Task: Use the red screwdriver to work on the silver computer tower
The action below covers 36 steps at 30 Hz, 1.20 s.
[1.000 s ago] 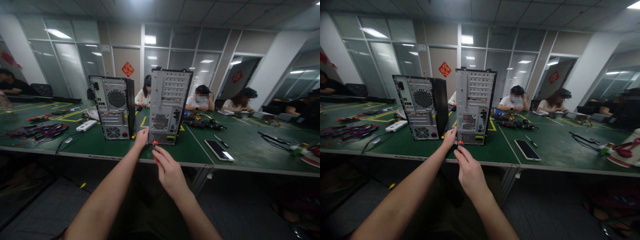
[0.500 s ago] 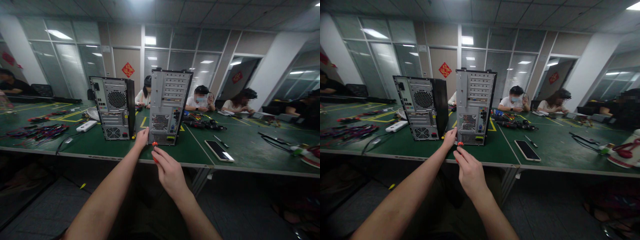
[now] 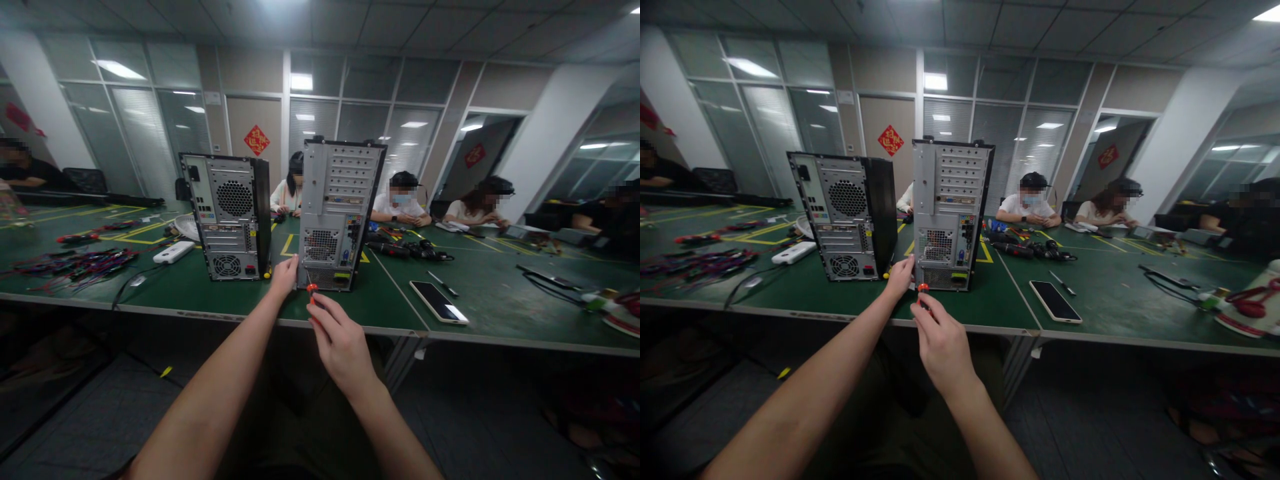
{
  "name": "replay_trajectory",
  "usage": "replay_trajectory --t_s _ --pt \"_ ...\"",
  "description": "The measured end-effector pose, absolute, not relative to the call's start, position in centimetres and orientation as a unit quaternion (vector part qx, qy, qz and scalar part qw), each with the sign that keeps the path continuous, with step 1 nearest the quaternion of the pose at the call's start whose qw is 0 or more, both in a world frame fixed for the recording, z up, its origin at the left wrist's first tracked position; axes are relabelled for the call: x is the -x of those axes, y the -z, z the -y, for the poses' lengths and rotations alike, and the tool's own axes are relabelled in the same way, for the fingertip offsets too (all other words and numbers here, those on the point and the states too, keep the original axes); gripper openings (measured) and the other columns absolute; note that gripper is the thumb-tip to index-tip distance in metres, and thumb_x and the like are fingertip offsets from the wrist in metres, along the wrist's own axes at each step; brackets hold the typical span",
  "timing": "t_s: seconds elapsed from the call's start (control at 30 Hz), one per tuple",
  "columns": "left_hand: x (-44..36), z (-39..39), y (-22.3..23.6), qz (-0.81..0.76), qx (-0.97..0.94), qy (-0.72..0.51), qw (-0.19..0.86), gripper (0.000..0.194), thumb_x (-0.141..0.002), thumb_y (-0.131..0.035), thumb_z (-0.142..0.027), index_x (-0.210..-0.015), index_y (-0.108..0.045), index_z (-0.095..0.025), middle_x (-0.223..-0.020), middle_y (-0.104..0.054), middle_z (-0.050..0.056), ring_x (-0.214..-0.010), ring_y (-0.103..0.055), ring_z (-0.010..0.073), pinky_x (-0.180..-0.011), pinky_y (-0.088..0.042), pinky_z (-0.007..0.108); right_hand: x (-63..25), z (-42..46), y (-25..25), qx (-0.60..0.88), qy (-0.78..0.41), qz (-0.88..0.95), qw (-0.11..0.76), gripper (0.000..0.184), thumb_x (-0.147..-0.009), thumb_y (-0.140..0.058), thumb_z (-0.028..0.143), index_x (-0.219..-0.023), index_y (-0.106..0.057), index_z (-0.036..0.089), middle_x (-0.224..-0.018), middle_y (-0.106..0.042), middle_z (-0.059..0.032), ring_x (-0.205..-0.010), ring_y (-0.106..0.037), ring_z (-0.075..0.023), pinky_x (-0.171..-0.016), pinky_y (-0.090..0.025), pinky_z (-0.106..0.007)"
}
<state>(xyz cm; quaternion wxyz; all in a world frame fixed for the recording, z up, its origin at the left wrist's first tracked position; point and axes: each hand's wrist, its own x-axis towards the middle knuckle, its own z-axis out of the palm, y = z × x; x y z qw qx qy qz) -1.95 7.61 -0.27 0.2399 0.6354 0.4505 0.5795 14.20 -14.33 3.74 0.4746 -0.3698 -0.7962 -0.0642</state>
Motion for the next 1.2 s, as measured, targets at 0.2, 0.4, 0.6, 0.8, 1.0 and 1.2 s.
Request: replay_trajectory --t_s 0.2,0.4,0.6,0.8,1.0,1.2 --pt "1.91 -7.34 0.00 -0.450 -0.637 -0.576 0.245 0.066 -0.095 -0.036 -0.074 -0.068 -0.061 -0.019 -0.063 -0.060 0.004 -0.062 -0.057 0.0182 -0.059 -0.047 0.028 -14.22 14.87 -3.69 0.378 0.045 0.816 0.435 0.044 -0.102 -0.046 0.006 -0.138 -0.067 0.018 -0.149 -0.062 -0.0152 -0.134 -0.065 -0.0258 -0.112 -0.057 -0.041" --pt "1.93 -7.78 0.26 -0.455 -0.635 -0.576 0.239 0.067 -0.095 -0.035 -0.074 -0.068 -0.061 -0.019 -0.063 -0.059 0.003 -0.063 -0.056 0.0181 -0.059 -0.046 0.028 -14.01 14.40 -3.20 0.395 0.044 0.770 0.498 0.031 -0.099 -0.067 0.021 -0.130 -0.072 0.018 -0.129 -0.072 -0.0149 -0.116 -0.074 -0.0264 -0.104 -0.062 -0.041" --pt "2.00 -8.00 0.48 -0.450 -0.637 -0.576 0.243 0.067 -0.096 -0.035 -0.073 -0.071 -0.064 -0.018 -0.067 -0.063 0.004 -0.066 -0.059 0.0184 -0.060 -0.046 0.027 -14.29 14.37 -3.45 0.378 0.075 0.794 0.470 0.037 -0.101 -0.057 0.010 -0.134 -0.071 0.020 -0.138 -0.070 -0.0138 -0.120 -0.071 -0.0258 -0.105 -0.061 -0.041" --pt "1.97 -7.88 0.41 -0.447 -0.635 -0.583 0.238 0.067 -0.097 -0.037 -0.073 -0.070 -0.064 -0.018 -0.065 -0.063 0.005 -0.064 -0.059 0.0180 -0.059 -0.046 0.027 -14.08 14.53 -3.43 0.377 0.087 0.812 0.438 0.037 -0.100 -0.056 0.009 -0.132 -0.071 0.020 -0.139 -0.070 -0.0119 -0.115 -0.072 -0.0258 -0.101 -0.062 -0.042" --pt "1.97 -8.05 0.54 -0.449 -0.633 -0.585 0.235 0.067 -0.096 -0.036 -0.073 -0.069 -0.063 -0.018 -0.064 -0.061 0.004 -0.064 -0.058 0.0178 -0.059 -0.046 0.027 -13.94 14.06 -3.05 0.392 0.072 0.761 0.511 0.028 -0.097 -0.073 0.025 -0.124 -0.073 0.018 -0.122 -0.074 -0.0144 -0.107 -0.075 -0.0261 -0.096 -0.064 -0.039" --pt "1.96 -7.81 0.39 -0.448 -0.631 -0.585 0.242 0.067 -0.096 -0.038 -0.074 -0.070 -0.063 -0.017 -0.064 -0.063 0.005 -0.065 -0.060 0.0186 -0.058 -0.047 0.027 -13.97 14.18 -3.21 0.349 0.072 0.805 0.473 0.038 -0.101 -0.054 0.008 -0.134 -0.071 0.019 -0.139 -0.071 -0.0120 -0.125 -0.071 -0.0229 -0.109 -0.059 -0.038"
